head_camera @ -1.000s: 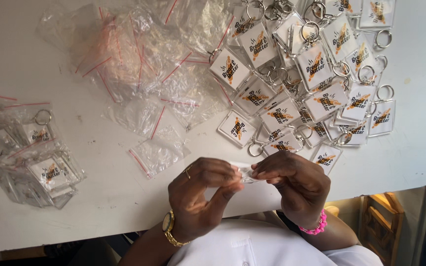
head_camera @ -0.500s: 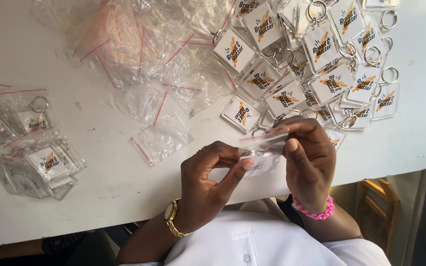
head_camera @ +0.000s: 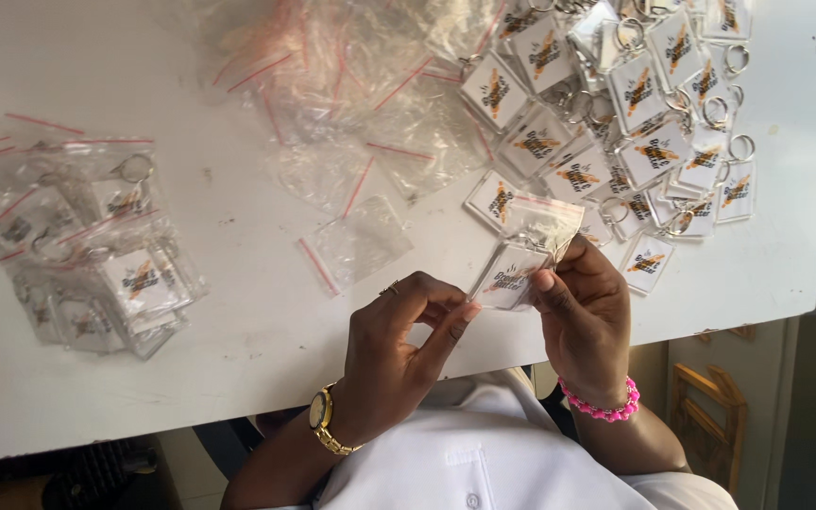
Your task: The person places square keychains into small clear plastic bags and seals them. The person repeatedly picks up a keychain, inserts it into a bag, and seals the bag, stacking the finished packages on the table.
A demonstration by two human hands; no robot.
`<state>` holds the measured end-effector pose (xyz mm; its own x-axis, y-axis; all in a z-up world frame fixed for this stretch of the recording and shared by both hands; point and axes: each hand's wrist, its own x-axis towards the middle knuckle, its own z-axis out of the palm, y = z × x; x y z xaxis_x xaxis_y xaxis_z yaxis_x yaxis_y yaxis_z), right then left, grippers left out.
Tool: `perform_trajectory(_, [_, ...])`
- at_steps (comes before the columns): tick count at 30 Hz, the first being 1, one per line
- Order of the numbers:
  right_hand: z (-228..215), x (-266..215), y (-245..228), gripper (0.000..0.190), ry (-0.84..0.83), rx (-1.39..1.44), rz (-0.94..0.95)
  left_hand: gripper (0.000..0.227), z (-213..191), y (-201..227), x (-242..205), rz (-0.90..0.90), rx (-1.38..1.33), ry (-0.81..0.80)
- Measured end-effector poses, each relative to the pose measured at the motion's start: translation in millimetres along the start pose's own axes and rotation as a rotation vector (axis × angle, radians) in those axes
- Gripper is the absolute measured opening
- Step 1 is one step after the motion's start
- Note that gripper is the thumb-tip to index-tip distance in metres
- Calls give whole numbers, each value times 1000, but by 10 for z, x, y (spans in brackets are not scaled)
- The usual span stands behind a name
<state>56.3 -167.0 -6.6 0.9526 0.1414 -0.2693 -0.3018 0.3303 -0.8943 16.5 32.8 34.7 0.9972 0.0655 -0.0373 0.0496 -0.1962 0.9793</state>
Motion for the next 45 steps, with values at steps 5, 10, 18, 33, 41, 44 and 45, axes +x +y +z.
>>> perform_trajectory(5, [235,-50,159,20,-74,33,46,10,-260,-106,-176,187,58,-1])
perform_trajectory(10, [537,-101,175,30,-149,80,132,11,-489,-149,-334,357,146,76])
perform_trajectory(18, [923,-218,274,21,-223,-3,157,22,-1036,-174,-587,155,-84,54])
perform_trajectory(33, [1829,-341,535,26,-418,-308,40,5,-1770,-594,-1027,44,-63,549])
perform_trajectory(41, [1993,-322,574,25,-476,-365,126,4,-2325,-719,-1062,-69,-86,822])
perform_trajectory(44, [2008,-292,568,24,-479,-378,145,7,-2484,-841,-1050,-80,-25,813])
perform_trajectory(45, [2007,-279,564,24,-480,-385,148,8,-2527,-887,-1048,-89,-32,802])
